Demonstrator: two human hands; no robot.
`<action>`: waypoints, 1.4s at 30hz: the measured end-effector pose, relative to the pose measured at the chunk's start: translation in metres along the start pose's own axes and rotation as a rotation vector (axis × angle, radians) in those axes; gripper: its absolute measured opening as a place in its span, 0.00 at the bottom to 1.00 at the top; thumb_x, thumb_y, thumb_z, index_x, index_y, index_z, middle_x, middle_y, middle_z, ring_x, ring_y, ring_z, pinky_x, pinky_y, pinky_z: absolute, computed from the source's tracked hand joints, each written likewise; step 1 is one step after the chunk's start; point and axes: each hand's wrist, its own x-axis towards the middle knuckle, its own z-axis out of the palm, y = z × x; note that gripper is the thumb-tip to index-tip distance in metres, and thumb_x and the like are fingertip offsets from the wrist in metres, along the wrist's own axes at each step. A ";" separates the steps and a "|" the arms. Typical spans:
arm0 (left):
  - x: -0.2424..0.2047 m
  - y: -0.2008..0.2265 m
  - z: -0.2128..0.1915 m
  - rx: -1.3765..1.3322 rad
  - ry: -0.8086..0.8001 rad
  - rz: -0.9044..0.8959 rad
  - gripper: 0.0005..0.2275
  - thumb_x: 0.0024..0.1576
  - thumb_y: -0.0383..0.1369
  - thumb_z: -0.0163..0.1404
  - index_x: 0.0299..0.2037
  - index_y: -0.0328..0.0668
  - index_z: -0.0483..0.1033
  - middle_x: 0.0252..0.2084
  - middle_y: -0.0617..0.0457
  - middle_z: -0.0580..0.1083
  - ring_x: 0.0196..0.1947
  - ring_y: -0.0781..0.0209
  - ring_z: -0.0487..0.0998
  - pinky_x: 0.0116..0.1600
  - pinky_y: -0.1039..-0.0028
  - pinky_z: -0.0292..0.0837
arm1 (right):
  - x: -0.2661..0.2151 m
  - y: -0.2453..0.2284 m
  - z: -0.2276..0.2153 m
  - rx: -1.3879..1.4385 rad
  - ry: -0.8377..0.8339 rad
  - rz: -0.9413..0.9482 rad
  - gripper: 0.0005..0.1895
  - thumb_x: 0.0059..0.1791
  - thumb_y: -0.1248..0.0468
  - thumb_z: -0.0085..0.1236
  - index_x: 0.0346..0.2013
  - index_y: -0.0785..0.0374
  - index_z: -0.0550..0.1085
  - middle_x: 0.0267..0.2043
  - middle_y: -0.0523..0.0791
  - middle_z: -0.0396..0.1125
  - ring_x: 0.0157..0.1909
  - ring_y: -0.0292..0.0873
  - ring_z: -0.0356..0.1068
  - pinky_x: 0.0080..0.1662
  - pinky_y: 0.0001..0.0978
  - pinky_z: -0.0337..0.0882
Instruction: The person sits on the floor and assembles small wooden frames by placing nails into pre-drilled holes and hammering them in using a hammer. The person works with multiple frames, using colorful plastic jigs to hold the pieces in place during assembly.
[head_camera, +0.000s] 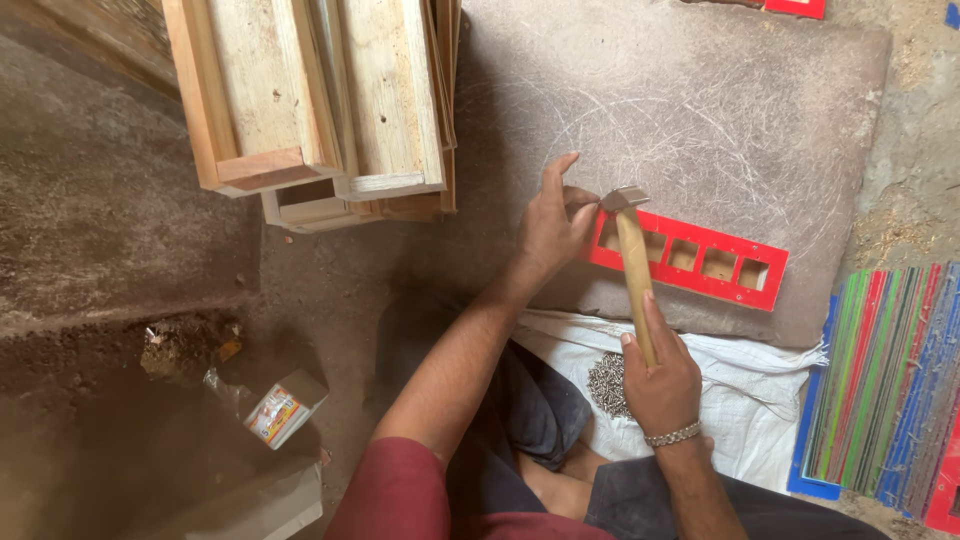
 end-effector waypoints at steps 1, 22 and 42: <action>0.000 0.000 0.000 0.003 -0.002 -0.009 0.31 0.56 0.25 0.56 0.69 0.42 0.53 0.41 0.51 0.82 0.44 0.53 0.85 0.49 0.67 0.79 | -0.001 0.000 0.000 0.012 -0.005 0.012 0.31 0.49 0.66 0.59 0.68 0.62 0.68 0.45 0.58 0.73 0.44 0.56 0.76 0.44 0.44 0.75; -0.006 0.001 -0.003 -0.117 0.093 0.007 0.32 0.57 0.22 0.49 0.72 0.39 0.48 0.48 0.42 0.73 0.39 0.51 0.79 0.45 0.65 0.77 | -0.002 -0.020 -0.058 -0.030 0.282 -0.314 0.32 0.53 0.68 0.55 0.73 0.63 0.62 0.60 0.64 0.68 0.58 0.60 0.71 0.53 0.45 0.73; -0.006 -0.005 -0.001 -0.127 0.113 0.005 0.23 0.59 0.23 0.43 0.66 0.35 0.55 0.47 0.39 0.73 0.46 0.43 0.79 0.52 0.58 0.75 | -0.053 0.033 -0.011 0.133 0.272 0.014 0.31 0.53 0.66 0.60 0.69 0.74 0.64 0.63 0.61 0.69 0.59 0.52 0.73 0.57 0.36 0.72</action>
